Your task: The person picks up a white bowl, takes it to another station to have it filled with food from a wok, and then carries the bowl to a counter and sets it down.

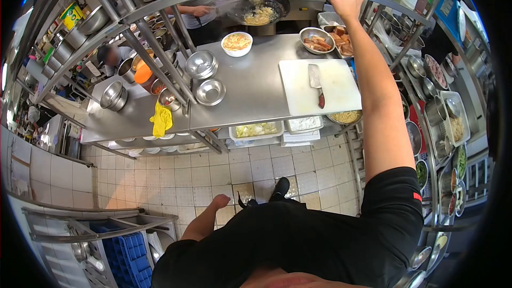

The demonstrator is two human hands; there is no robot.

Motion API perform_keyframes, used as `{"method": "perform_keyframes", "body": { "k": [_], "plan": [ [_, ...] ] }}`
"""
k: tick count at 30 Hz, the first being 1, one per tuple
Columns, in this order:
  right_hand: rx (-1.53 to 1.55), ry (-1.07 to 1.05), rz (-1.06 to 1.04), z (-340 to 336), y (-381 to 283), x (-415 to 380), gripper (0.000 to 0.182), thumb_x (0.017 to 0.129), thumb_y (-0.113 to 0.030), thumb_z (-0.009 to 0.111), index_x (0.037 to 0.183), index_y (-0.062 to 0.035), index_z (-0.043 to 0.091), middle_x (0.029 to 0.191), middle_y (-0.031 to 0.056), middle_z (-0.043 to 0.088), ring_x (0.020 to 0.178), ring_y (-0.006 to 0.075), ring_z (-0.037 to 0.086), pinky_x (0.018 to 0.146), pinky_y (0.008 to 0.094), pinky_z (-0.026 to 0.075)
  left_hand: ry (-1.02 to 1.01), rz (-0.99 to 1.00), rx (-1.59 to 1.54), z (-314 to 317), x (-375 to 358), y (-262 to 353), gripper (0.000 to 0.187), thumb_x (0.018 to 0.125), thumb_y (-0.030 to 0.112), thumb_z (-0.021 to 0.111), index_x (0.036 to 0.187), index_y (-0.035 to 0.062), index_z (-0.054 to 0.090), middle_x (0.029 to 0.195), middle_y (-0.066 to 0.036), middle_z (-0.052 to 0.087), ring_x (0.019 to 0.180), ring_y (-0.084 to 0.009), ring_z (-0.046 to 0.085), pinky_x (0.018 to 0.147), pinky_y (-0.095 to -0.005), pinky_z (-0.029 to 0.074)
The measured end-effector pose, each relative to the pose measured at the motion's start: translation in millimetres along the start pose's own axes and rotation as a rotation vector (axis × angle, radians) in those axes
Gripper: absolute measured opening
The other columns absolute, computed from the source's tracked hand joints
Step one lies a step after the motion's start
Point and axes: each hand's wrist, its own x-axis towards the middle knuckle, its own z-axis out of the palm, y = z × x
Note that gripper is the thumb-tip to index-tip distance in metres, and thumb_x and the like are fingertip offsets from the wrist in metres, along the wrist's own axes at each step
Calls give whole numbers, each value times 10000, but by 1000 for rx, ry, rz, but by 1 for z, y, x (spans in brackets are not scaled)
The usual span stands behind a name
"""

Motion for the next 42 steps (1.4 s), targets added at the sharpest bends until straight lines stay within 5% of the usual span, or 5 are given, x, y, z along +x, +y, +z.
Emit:
{"method": "perform_keyframes", "body": {
  "k": [21,29,34,37,42],
  "plan": [
    [-39,-22,-61,-3,3,7,428,890,-536,670,977,-127,760,855,101,651,839,286,626,808,456,454,70,-38,-33,10,9,-16,262,900,219,513,968,58,708,940,-230,703,940,-436,669,850,-534,542],
    [-92,-59,-50,14,27,8,439,982,-486,558,1013,-89,743,944,170,682,929,359,637,866,478,469,546,-638,-791,-21,36,-33,413,945,347,467,882,28,722,1000,-237,703,954,-436,660,871,-508,531],
    [-87,-15,-72,19,38,9,378,998,-411,569,1005,-77,745,944,162,672,890,347,635,814,448,480,990,-929,-1700,-78,56,-165,208,874,289,650,869,90,714,821,-133,714,878,-325,699,714,-438,562],
    [11,-35,23,23,44,11,430,1060,-380,456,1063,-63,747,947,149,668,919,307,630,872,401,472,959,-435,-2171,-76,80,-299,165,875,260,685,917,103,717,805,-78,701,785,-247,701,607,-367,545],
    [-21,-49,-37,15,61,14,553,1084,-415,370,1172,25,693,1189,183,650,1129,302,573,1063,349,364,1158,-717,-2171,-120,159,-391,167,888,251,668,958,103,701,829,-82,701,765,-248,700,589,-360,544]
  ]
}}
